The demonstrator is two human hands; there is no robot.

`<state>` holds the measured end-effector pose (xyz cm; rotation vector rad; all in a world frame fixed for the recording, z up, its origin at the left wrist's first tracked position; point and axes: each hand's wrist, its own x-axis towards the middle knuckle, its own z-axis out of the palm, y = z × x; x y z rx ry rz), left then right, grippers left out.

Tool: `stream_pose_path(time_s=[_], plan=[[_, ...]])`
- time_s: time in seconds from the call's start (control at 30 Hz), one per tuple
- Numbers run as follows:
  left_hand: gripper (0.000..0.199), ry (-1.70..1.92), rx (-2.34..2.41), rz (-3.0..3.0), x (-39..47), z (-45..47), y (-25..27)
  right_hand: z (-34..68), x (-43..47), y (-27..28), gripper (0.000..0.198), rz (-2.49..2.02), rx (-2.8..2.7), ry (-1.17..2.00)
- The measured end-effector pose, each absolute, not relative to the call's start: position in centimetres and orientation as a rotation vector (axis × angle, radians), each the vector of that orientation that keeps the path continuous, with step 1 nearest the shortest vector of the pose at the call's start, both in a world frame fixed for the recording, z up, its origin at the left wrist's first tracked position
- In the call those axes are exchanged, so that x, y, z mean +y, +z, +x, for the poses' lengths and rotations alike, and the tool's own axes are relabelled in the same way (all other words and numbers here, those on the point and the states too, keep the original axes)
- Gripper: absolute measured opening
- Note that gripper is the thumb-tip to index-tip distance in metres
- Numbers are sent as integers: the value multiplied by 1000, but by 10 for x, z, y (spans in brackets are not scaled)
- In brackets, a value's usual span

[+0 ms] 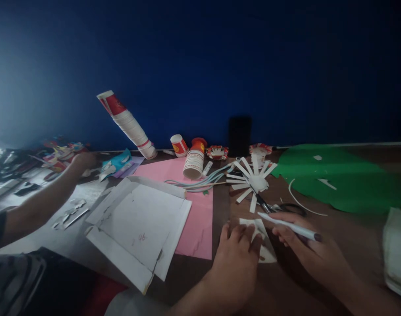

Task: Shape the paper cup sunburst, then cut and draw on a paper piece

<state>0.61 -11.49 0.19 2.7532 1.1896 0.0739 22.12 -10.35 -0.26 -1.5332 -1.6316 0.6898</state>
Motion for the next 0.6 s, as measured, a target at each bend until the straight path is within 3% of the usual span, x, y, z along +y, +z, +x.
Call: stream_pose_path(time_s=[0.17,0.6], plan=[[47,123,1184,2809,-116,6,0,215,-101,0,26,-1436,-1702,547],[47,193,1139,2848,-114,6,-6,210,-99,4,27,-1531,-1691,543]])
